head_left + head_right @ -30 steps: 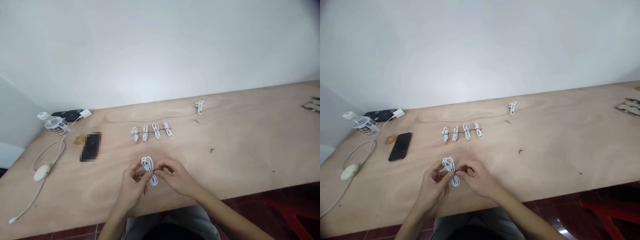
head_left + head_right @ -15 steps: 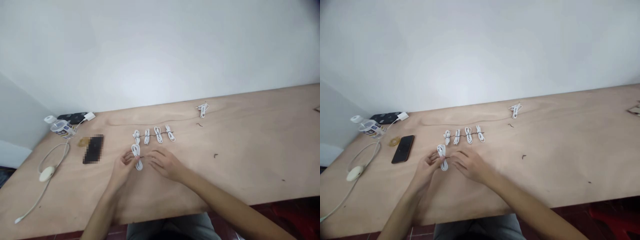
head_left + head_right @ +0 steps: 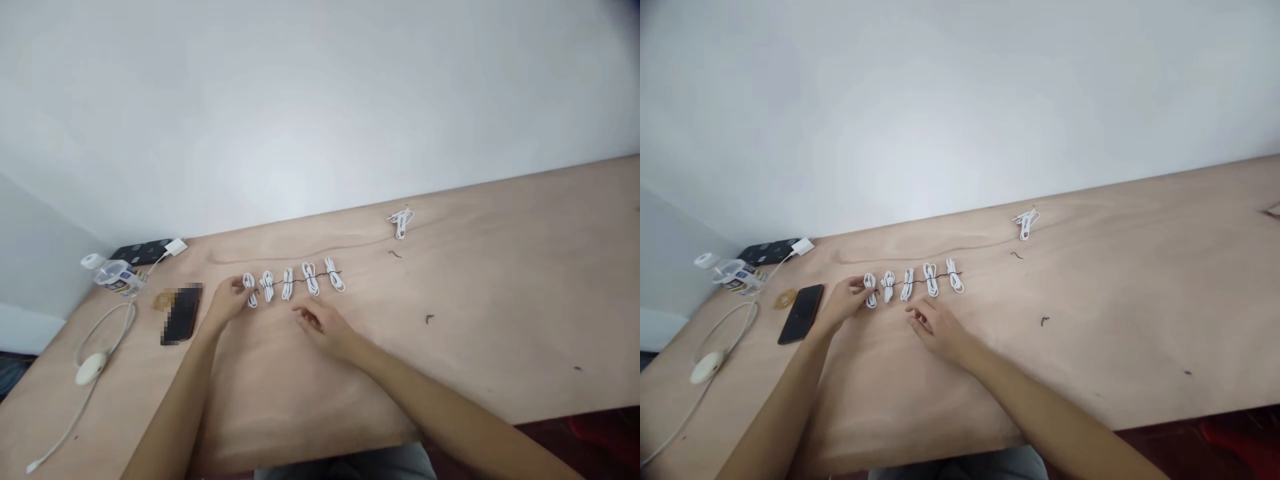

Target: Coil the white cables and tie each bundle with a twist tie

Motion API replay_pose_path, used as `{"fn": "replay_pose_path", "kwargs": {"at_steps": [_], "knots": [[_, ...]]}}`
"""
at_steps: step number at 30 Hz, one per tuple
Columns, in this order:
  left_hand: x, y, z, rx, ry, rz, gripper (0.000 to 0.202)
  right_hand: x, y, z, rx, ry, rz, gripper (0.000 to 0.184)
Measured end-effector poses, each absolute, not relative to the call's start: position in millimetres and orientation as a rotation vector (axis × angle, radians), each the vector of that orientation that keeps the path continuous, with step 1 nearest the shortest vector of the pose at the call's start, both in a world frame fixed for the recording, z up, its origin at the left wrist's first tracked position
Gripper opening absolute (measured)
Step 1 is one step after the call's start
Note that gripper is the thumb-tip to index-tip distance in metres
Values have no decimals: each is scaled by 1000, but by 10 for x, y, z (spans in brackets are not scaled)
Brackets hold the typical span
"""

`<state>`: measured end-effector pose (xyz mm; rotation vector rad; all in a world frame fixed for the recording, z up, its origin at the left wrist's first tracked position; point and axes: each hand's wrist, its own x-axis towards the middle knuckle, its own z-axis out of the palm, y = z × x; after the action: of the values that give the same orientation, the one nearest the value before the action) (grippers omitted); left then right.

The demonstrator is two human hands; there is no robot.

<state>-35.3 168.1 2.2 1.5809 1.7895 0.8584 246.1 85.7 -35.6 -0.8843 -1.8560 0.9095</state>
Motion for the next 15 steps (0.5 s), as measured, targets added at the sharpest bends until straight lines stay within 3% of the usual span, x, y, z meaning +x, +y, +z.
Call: {"fn": "replay_pose_path", "kwargs": {"at_steps": [3,10,15], "knots": [[-325,1700,45,1719,1944,835,59,2467,868,-342,-875,-1842,934,20],[9,1691,70,1997,1972,621,31,2475,908,-331,-855,-1823,916,20],[191,1728,3,2047,1941,527,39,2501,922,-305,-859,-1814,902,21]]}}
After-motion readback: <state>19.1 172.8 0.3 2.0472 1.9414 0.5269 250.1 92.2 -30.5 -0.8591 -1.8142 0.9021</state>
